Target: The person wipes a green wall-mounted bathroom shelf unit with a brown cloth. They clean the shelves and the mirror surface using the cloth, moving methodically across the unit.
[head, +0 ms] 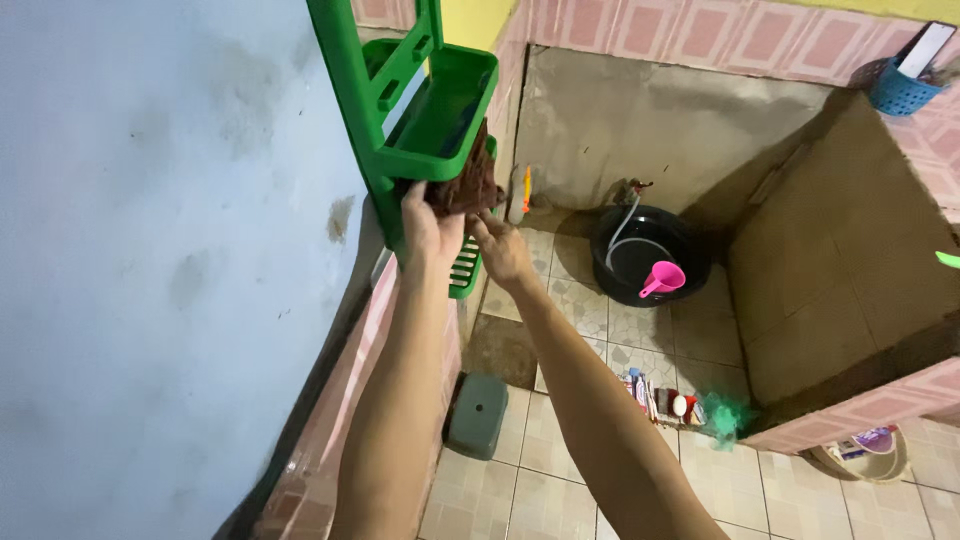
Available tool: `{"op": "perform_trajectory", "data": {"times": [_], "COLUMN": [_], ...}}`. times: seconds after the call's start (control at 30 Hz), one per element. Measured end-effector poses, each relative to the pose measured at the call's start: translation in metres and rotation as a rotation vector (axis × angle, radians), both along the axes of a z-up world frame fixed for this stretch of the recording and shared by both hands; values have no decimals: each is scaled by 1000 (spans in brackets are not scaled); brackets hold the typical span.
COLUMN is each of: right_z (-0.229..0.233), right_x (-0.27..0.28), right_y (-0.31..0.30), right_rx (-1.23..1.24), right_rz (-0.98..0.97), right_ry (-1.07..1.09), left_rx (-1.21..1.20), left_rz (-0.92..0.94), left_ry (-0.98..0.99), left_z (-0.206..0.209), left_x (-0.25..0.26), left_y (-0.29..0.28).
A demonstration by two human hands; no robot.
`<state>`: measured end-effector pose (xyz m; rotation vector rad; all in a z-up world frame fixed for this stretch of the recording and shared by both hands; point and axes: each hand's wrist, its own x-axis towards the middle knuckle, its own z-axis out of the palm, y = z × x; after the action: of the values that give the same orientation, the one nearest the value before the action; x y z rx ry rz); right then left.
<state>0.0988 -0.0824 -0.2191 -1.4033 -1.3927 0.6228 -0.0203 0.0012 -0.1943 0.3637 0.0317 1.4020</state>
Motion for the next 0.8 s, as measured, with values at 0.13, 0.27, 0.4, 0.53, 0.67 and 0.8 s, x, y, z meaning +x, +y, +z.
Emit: {"op": "perform_trajectory", "data": {"times": [0.13, 0.27, 0.4, 0.53, 0.67, 0.8], "right_z": [-2, -6, -7, -2, 1, -7], "right_x": [-2, -1, -4, -7, -5, -3], "right_y": [0, 3, 5, 1, -4, 2], "right_rx": [-35, -1, -115, -23, -22, -11], "right_rz": [-4, -24, -51, 12, 13, 18], "right_ry": [42, -45, 17, 219, 97, 62], "left_rx": [-14, 76, 63, 80, 234, 353], "left_rz": [6, -10, -14, -60, -133, -123], "left_ry": [-51, -1, 58, 5, -74, 4], "left_z": [5, -1, -14, -13, 1, 11], "left_x": [30, 18, -9, 6, 36, 38], "left_y": [33, 31, 1, 23, 72, 70]}}
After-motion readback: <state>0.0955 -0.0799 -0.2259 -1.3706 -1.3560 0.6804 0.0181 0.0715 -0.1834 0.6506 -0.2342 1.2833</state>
